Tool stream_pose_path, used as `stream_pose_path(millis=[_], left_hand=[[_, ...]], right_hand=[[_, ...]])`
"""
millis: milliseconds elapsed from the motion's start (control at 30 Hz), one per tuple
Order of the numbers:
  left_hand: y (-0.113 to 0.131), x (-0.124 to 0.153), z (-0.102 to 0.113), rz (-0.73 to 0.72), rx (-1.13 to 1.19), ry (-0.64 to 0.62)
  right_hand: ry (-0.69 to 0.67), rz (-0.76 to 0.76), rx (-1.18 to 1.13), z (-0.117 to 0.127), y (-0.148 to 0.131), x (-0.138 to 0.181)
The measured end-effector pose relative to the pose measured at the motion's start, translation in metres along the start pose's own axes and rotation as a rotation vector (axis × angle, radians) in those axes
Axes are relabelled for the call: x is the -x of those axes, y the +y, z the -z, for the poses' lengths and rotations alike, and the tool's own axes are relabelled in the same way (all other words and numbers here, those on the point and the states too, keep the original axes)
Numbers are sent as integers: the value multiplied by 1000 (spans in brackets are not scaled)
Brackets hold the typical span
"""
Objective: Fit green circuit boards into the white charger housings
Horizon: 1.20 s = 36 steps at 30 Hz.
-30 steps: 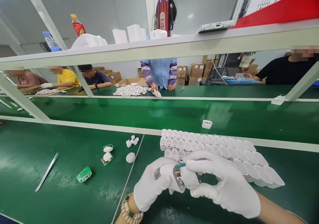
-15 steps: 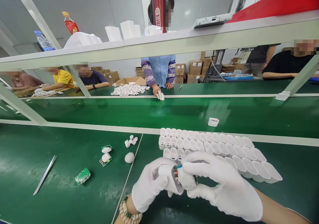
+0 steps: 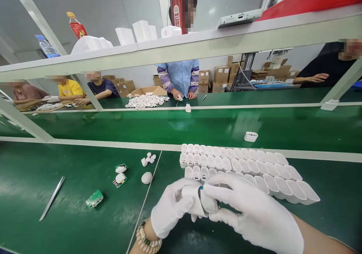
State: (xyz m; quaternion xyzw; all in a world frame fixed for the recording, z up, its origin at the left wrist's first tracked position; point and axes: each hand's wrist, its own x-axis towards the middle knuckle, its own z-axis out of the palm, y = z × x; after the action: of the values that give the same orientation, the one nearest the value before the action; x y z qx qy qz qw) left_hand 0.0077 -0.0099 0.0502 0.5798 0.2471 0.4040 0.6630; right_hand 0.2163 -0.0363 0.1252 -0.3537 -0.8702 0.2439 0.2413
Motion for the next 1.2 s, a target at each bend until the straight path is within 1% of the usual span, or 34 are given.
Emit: stream_pose_path(millis=[133,267,333,433,533,600,633,733,800,867,933,1033,1133,1200], left_hand=[[-2,-1,-1,0,-3,-6],[-6,-2,-1,-14,42,-24],[-9,-2,-1,-22,89,-31],[-16,-2,-2,-24,155,-41],[-20,-3,-5,-23,243,-87],[-20,-4,-8,-23,280,-94],[-19,-5,-10,-27,254,-79],[-14,-7,-13,-48,81,-14],[-9,-7,-15,-34,-54,31],[-4,-7,-17,27,-204,53],[1,-6,-17,52,-378,30],[5,-6,-16,-47,-573,-74],[0,-7,-14,-115,-635,-134],[-6,-7,-14,-104,-635,-121]], right_hand=[[24,-40,55,-2,0,-2],[34,-21,38,-3,5,1],[56,-34,-33,-4,10,2],[77,-141,-203,-6,19,0],[44,-227,-389,-10,25,-7],[28,-268,-436,-15,27,-12],[40,-289,-425,-17,28,-14],[100,-328,-322,-22,26,-14],[114,-299,-265,-23,24,-12],[119,-236,-216,-21,22,-10],[101,-191,-181,-17,22,-10],[88,-179,-173,-11,24,-9],[81,-157,-173,-10,26,-8],[62,-165,-190,-10,26,-8]])
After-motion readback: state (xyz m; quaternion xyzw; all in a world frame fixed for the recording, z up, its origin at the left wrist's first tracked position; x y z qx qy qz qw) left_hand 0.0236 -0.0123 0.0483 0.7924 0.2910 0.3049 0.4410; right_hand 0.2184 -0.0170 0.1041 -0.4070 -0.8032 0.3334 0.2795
